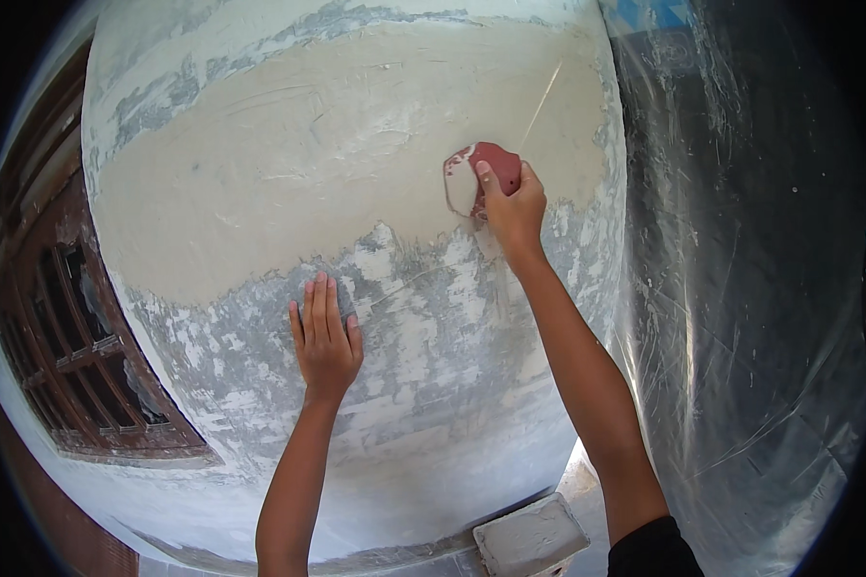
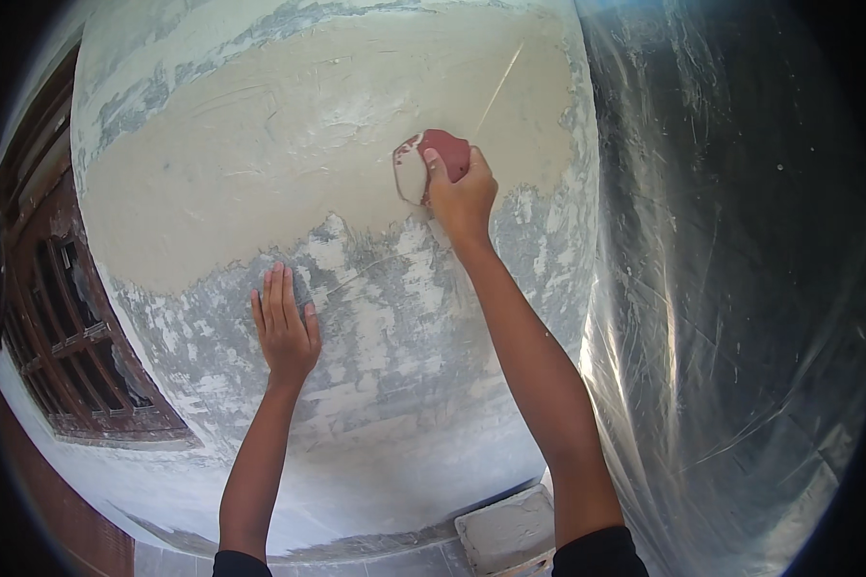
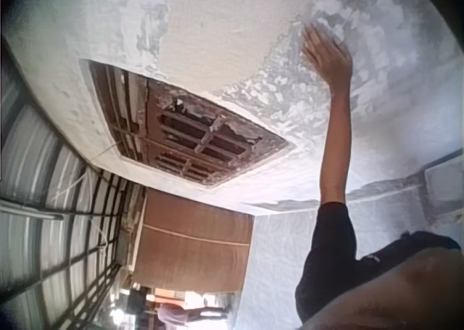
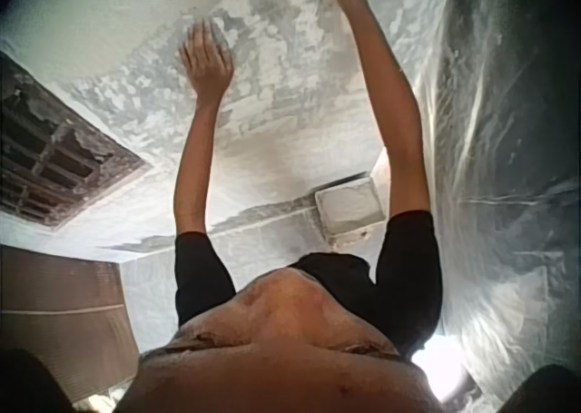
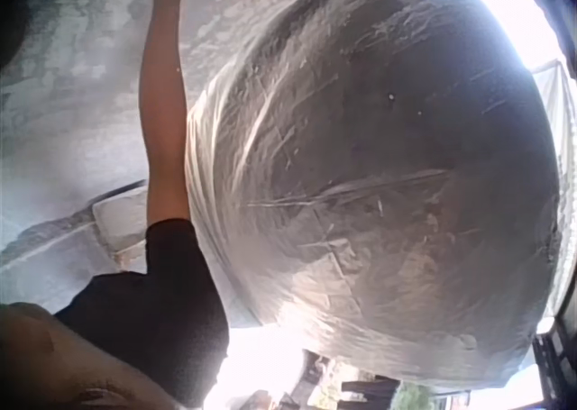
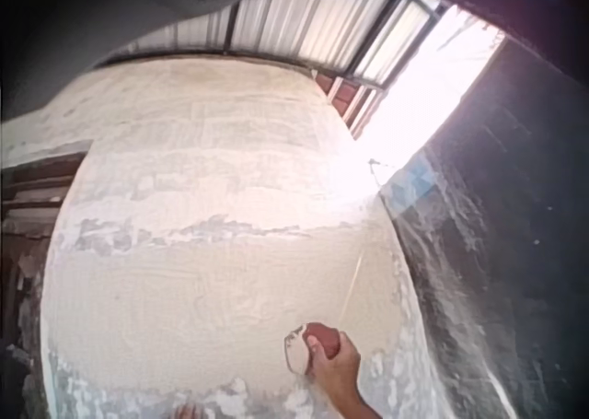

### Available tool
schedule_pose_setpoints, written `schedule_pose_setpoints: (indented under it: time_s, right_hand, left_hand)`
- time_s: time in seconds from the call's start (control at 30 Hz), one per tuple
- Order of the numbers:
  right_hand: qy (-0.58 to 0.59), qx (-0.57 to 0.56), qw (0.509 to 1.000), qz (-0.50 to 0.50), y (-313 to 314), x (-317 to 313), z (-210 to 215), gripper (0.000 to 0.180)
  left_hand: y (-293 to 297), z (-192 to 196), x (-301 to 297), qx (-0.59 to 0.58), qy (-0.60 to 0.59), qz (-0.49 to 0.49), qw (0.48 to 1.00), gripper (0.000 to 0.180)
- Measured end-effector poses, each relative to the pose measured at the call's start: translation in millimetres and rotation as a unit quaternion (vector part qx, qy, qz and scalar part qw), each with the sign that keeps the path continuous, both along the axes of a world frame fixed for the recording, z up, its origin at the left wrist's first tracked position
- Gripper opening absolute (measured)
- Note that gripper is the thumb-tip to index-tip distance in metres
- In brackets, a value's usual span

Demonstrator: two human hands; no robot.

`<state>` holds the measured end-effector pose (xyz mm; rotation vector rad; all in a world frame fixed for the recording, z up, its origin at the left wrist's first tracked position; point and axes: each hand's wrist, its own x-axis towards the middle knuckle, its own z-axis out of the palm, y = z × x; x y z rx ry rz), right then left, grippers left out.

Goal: The person applies wall putty to a section of wall using a putty knife.

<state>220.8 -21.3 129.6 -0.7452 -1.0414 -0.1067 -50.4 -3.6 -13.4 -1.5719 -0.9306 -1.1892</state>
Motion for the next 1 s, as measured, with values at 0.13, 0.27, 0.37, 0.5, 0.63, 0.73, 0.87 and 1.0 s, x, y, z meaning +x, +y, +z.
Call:
schedule_pose_setpoints:
  time_s: [0.13,0.27,0.37,0.5,0.63,0.73,0.87,1.0]
  right_hand:
    - [0.154,0.021,0.986,0.066,-10,18,8,0.032]
    - [-0.081,0.037,0.996,0.02,-8,-16,2,0.033]
    - [-0.029,-0.002,0.999,-0.028,-7,-12,8,0.033]
    - [0.074,0.023,0.997,0.016,-3,3,6,0.031]
    - [-0.002,0.006,1.0,0.003,-2,-6,0,0.03]
    - [0.054,-0.005,0.998,0.011,-2,2,0,0.031]
    - [0.084,0.01,0.996,0.023,-3,2,-2,0.032]
    - [0.138,-0.013,0.989,0.048,-14,2,4,0.033]
  left_hand:
    - [1,0,3,0.001,0.0,0.004,1.0,0.051]
    - [3,-2,2,-0.001,0.003,0.002,1.0,0.051]
    - [1,-2,-3,-0.004,0.001,0.005,1.0,0.052]
    - [1,-1,2,0.001,0.002,0.005,1.0,0.052]
    - [2,-1,0,0.0,0.002,0.003,1.0,0.052]
    - [2,0,4,0.002,0.001,-0.002,1.0,0.052]
    - [3,-2,1,0.0,0.003,0.002,1.0,0.052]
    - [1,-2,2,0.0,0.0,0.0,1.0,0.051]
